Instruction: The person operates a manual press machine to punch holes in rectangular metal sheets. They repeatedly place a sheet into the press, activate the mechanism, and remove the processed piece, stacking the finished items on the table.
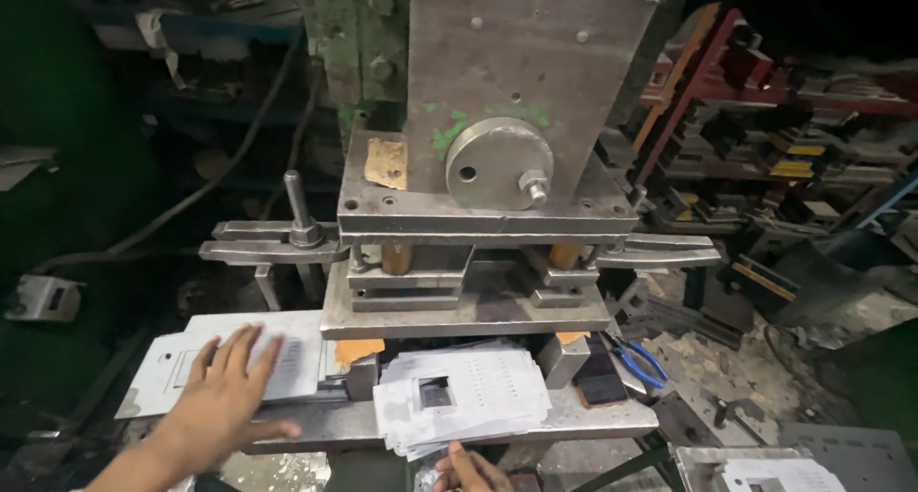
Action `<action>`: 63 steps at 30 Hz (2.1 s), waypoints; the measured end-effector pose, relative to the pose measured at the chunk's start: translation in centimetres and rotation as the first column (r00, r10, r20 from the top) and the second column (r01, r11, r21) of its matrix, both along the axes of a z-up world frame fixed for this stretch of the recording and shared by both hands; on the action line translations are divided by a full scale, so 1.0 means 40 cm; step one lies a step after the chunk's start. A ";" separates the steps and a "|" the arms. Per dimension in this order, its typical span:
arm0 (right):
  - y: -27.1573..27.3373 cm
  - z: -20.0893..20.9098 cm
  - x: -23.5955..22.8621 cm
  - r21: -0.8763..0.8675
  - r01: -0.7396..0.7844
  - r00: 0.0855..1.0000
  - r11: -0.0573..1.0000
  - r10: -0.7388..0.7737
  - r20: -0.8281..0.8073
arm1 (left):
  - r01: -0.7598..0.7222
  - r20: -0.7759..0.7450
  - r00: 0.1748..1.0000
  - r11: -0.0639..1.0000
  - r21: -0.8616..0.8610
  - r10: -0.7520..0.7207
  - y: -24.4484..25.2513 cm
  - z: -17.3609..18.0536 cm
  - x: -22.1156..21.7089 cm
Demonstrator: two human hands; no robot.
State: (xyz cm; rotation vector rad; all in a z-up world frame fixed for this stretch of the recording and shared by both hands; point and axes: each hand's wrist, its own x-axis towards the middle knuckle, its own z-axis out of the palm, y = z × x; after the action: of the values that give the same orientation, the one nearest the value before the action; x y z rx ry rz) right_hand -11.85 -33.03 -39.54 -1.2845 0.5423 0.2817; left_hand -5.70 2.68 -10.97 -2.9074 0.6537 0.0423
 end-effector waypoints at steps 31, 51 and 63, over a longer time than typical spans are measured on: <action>0.068 0.399 -0.013 0.537 0.520 0.852 0.664 -0.442 -0.279 | -0.196 -0.283 0.958 0.839 -0.507 0.053 -0.593 -0.179 0.045; -0.111 0.137 -0.140 0.349 0.116 0.980 0.930 -0.165 0.115 | -0.942 -0.895 0.333 -0.064 -0.330 -0.296 -0.553 -0.436 -0.126; -0.126 0.574 0.010 -0.110 -0.007 0.759 0.994 0.078 0.646 | -0.239 -0.147 0.934 -0.264 -0.934 -0.325 -0.514 -0.101 -0.011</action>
State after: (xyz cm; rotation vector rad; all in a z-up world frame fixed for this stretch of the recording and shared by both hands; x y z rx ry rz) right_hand -11.44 -38.05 -16.59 -1.3934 -0.0787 -0.1708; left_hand -6.14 -17.89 -15.01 -4.6674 1.4243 0.0323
